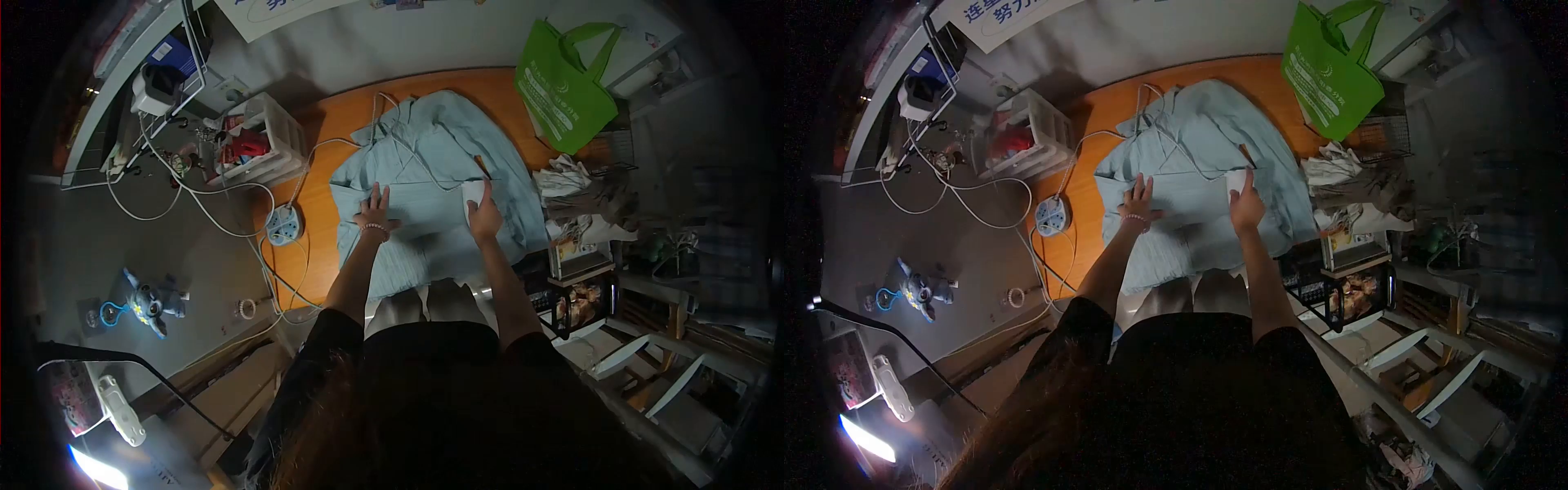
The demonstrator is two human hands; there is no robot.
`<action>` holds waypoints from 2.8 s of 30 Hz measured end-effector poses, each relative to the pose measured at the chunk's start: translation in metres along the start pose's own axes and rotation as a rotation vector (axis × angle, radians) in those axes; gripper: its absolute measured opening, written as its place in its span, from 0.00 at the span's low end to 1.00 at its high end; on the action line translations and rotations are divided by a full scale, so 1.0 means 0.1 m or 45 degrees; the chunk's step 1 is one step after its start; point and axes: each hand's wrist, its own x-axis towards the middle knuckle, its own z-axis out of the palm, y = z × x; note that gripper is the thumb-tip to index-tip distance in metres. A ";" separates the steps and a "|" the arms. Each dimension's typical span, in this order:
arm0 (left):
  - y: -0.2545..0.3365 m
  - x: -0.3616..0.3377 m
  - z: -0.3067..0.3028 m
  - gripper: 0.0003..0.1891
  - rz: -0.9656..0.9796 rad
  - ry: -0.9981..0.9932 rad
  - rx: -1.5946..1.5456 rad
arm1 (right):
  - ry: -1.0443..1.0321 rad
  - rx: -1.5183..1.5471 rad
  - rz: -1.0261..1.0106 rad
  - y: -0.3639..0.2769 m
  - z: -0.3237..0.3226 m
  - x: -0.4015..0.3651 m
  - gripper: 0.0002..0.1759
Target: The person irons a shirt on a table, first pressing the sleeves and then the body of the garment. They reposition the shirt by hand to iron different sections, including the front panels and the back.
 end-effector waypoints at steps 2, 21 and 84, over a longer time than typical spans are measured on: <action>-0.03 0.02 0.05 0.60 0.039 0.050 -0.024 | 0.004 -0.002 0.009 0.02 0.03 0.00 0.43; 0.56 -0.60 0.67 0.42 0.465 0.341 0.004 | -0.044 0.045 -0.217 -0.35 0.45 -0.35 0.43; 0.41 -0.99 0.91 0.39 0.365 0.488 -0.230 | -0.157 0.184 -0.143 -0.53 0.38 -0.44 0.42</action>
